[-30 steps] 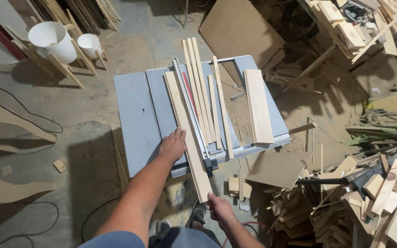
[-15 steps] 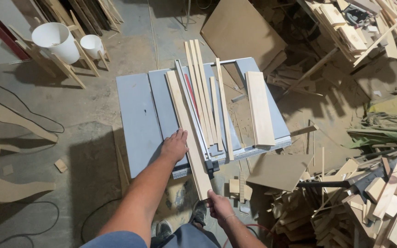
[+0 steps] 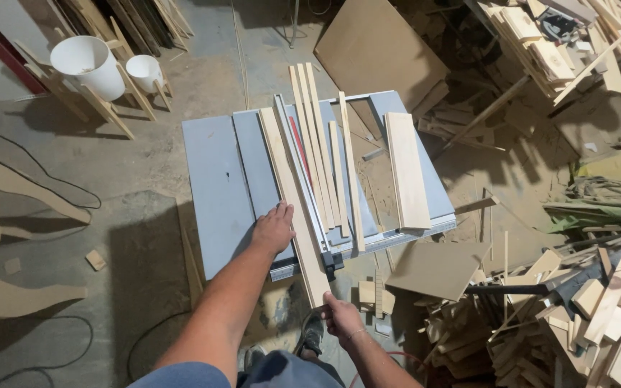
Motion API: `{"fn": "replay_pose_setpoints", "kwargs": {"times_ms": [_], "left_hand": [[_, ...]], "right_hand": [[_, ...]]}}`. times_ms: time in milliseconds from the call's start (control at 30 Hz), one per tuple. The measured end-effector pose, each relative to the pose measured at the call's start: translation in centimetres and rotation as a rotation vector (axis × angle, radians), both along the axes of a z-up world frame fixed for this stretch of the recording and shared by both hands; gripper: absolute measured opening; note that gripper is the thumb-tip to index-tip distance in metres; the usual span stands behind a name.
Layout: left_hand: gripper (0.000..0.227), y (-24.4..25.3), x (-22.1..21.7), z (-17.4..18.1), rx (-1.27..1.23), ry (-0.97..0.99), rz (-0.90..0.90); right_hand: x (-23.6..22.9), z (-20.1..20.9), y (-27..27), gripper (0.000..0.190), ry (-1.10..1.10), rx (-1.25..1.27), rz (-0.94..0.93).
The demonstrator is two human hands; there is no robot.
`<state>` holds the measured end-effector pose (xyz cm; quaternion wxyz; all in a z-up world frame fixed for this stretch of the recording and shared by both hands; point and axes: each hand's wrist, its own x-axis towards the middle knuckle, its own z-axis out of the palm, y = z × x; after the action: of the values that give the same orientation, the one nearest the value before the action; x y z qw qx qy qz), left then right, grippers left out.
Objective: Organizing and aligning thin wooden strips on a table saw surface.
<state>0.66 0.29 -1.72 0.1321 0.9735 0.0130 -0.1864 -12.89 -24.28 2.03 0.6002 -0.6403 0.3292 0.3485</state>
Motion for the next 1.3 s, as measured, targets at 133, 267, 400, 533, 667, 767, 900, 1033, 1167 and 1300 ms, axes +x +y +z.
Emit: {"fn": "replay_pose_setpoints", "kwargs": {"times_ms": [133,267,400,533,667,767,900,1033,1167,1300], "left_hand": [[0.080,0.1,0.1,0.6,-0.005,0.008,0.003],[0.080,-0.1,-0.1,1.3,-0.005,0.031,0.002],[0.080,0.0,0.0,0.8,-0.008,0.014,-0.003],[0.082,-0.3,-0.5,0.6,0.001,0.043,-0.001],[0.081,-0.1,0.0,-3.4,0.053,-0.145,-0.051],[0.081,-0.6,-1.0,-1.5,0.047,-0.119,-0.056],[0.085,-1.2,-2.3,1.4,-0.011,-0.008,-0.040],[0.084,-1.9,-4.1,4.7,-0.034,0.006,-0.054],[0.089,-2.9,-5.5,8.8,-0.059,0.168,-0.049],[0.107,-3.8,-7.4,11.9,-0.076,0.250,-0.079]], "right_hand": [[0.4,0.6,0.5,0.032,0.009,0.011,0.000],[0.6,1.6,0.7,0.030,0.007,0.031,0.005],[1.0,2.9,1.2,0.028,0.007,0.024,0.028],[1.0,-0.7,0.8,0.029,-0.013,0.023,0.008],[2.0,-4.4,0.6,0.040,-0.051,0.042,-0.074],[2.4,-2.2,1.0,0.042,0.015,-0.022,-0.036],[3.6,-1.5,1.5,0.048,0.049,-0.280,0.180],[5.5,-6.8,0.2,0.041,-0.339,-0.559,0.992],[7.6,-6.4,1.6,0.043,-0.141,-0.510,0.680],[7.2,-5.0,3.1,0.048,0.150,-0.424,0.280]]}}
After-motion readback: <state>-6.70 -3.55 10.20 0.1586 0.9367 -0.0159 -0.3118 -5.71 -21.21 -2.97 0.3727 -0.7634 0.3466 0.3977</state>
